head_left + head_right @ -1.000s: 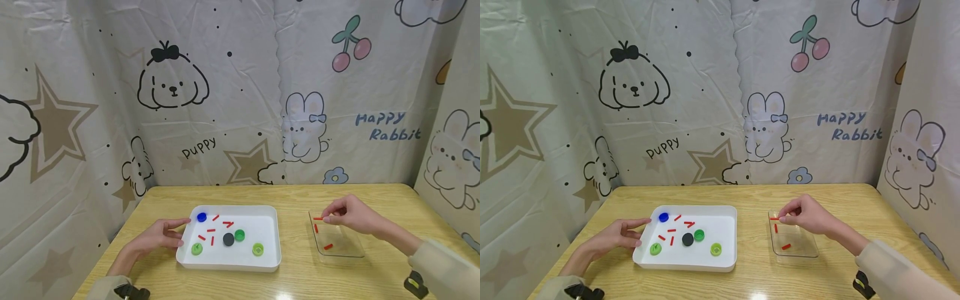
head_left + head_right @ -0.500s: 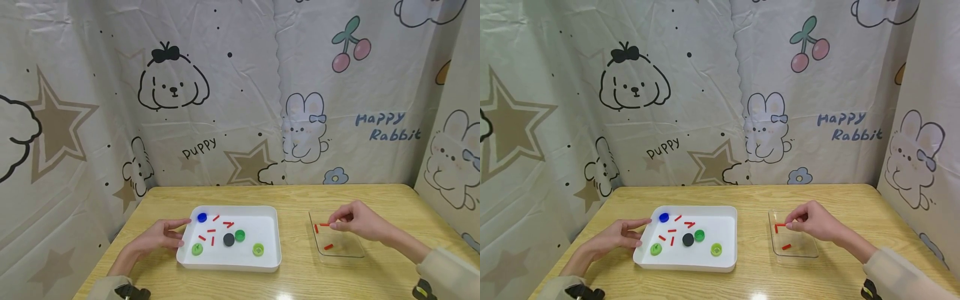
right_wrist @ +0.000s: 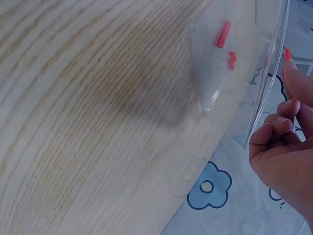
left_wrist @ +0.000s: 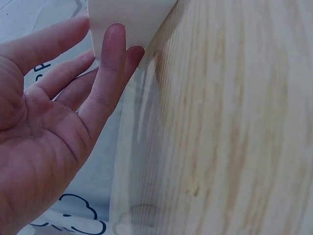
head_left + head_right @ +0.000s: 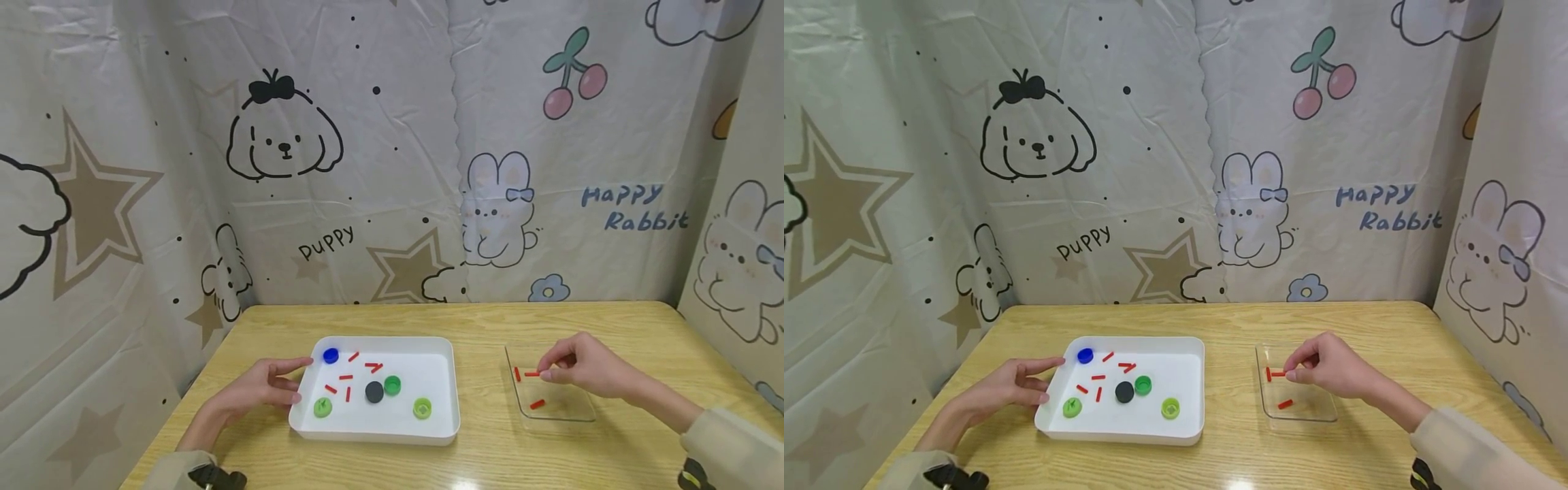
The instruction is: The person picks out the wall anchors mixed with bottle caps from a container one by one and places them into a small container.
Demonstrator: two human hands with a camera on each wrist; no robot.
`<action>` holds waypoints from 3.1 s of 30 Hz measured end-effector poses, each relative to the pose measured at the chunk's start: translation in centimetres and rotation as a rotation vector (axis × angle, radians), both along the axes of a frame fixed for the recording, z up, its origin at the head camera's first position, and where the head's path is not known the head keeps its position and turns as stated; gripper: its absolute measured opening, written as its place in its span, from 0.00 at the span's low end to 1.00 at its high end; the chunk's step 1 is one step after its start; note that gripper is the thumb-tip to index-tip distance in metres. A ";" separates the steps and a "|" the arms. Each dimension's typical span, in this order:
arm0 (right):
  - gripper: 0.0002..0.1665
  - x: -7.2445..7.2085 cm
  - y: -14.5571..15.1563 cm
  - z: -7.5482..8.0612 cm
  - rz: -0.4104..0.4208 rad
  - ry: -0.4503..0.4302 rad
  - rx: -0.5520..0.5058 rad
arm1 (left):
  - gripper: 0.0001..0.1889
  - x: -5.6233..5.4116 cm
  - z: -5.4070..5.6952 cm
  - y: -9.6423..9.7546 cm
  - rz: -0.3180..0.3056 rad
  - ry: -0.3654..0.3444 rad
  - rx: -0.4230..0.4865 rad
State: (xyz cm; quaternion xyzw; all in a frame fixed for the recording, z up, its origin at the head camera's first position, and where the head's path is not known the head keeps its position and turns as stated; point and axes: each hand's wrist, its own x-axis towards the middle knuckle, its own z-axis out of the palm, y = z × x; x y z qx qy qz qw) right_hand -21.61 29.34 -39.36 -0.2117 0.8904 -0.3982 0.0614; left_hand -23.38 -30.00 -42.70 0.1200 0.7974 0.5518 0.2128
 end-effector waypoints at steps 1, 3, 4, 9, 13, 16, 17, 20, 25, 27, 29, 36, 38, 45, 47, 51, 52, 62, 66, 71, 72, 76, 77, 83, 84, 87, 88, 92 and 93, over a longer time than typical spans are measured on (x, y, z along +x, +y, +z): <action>0.05 0.0 0.0 -0.1 0.003 0.003 0.001 | 0.41 0.0 0.0 0.0 0.001 -0.001 0.000; 0.05 -0.1 0.0 -0.2 0.008 0.013 0.003 | 0.41 0.0 0.0 0.1 -0.005 0.000 0.003; 0.05 -0.2 -0.1 -0.2 0.011 0.020 0.004 | 0.41 0.0 0.0 0.1 -0.006 0.000 0.004; 0.05 -0.5 -0.3 -0.2 0.032 0.073 0.023 | 0.41 0.0 0.1 0.1 -0.007 0.000 0.001; 0.02 -0.7 -0.6 -0.3 0.039 0.089 0.034 | 0.41 -0.1 0.1 0.0 -0.005 0.000 -0.007; 0.02 -0.7 -0.8 -0.5 0.043 0.092 0.039 | 0.42 -0.1 0.1 0.0 -0.004 0.002 -0.010; 0.03 -0.8 -0.9 -0.5 0.043 0.095 0.042 | 0.42 -0.1 0.1 0.0 -0.006 0.003 -0.013; 0.06 -0.8 -0.9 -0.5 0.036 0.111 0.063 | 0.42 -0.1 0.0 0.0 -0.005 0.002 -0.011; 0.06 -0.9 -1.2 0.1 -0.005 0.137 0.107 | 0.41 -0.1 0.1 0.0 0.000 0.006 -0.013; 0.06 -0.9 -1.3 0.4 -0.012 0.144 0.108 | 0.41 -0.1 0.2 0.0 -0.003 0.007 -0.011; 0.06 -0.9 -1.4 0.7 -0.006 0.151 0.104 | 0.41 -0.1 0.2 0.0 -0.008 0.007 -0.009; 0.05 -0.8 -2.4 1.9 0.010 0.153 0.108 | 0.41 -0.1 0.2 0.0 -0.011 0.004 -0.008; 0.05 -0.9 -2.9 2.2 0.015 0.152 0.114 | 0.41 -0.1 0.2 0.0 -0.020 0.005 -0.004; 0.03 -1.1 -5.1 3.3 0.046 0.149 0.110 | 0.41 -0.1 0.1 0.1 -0.040 0.012 0.016; 0.03 -1.2 -5.8 3.5 0.064 0.149 0.108 | 0.41 -0.1 0.1 0.0 -0.036 0.011 0.016; 0.04 -1.5 -7.3 4.0 0.088 0.141 0.110 | 0.41 0.0 0.0 0.0 -0.032 0.005 0.021; 0.05 -1.6 -7.6 4.1 0.096 0.142 0.110 | 0.41 0.0 -0.1 0.0 -0.032 0.005 0.023; 0.04 -2.9 -11.3 4.5 0.167 0.153 0.098 | 0.41 -0.1 0.0 0.0 -0.031 0.004 0.019; 0.04 -3.7 -13.1 4.3 0.172 0.124 0.106 | 0.41 0.0 0.1 0.1 -0.036 0.005 0.026; 0.04 -4.6 -15.3 4.0 0.212 0.113 0.123 | 0.41 0.1 0.1 0.1 -0.025 0.002 0.021; 0.05 -4.8 -15.8 3.9 0.224 0.116 0.125 | 0.41 0.1 0.1 0.1 -0.022 0.002 0.018; 0.06 -5.5 -17.3 3.5 0.264 0.114 0.134 | 0.41 0.2 0.2 0.1 -0.016 0.003 0.018; 0.07 -5.6 -17.7 3.4 0.273 0.109 0.134 | 0.41 0.2 0.2 0.2 -0.016 0.003 0.019; 0.08 -6.4 -19.6 2.9 0.309 0.097 0.142 | 0.41 0.1 0.2 0.2 -0.028 0.003 0.031; 0.08 -6.5 -19.9 2.8 0.314 0.095 0.142 | 0.41 0.1 0.2 0.1 -0.030 0.004 0.033; 0.09 -6.7 -20.7 2.6 0.320 0.073 0.138 | 0.41 0.1 0.3 0.1 -0.034 0.004 0.040; 0.09 -6.8 -21.0 2.5 0.316 0.063 0.138 | 0.41 0.2 0.4 0.2 -0.035 0.003 0.041; 0.09 -7.1 -21.9 2.1 0.311 0.043 0.147 | 0.41 0.3 0.5 0.2 -0.033 -0.002 0.048; 0.09 -7.2 -22.1 2.0 0.314 0.042 0.149 | 0.41 0.3 0.4 0.2 -0.033 -0.002 0.049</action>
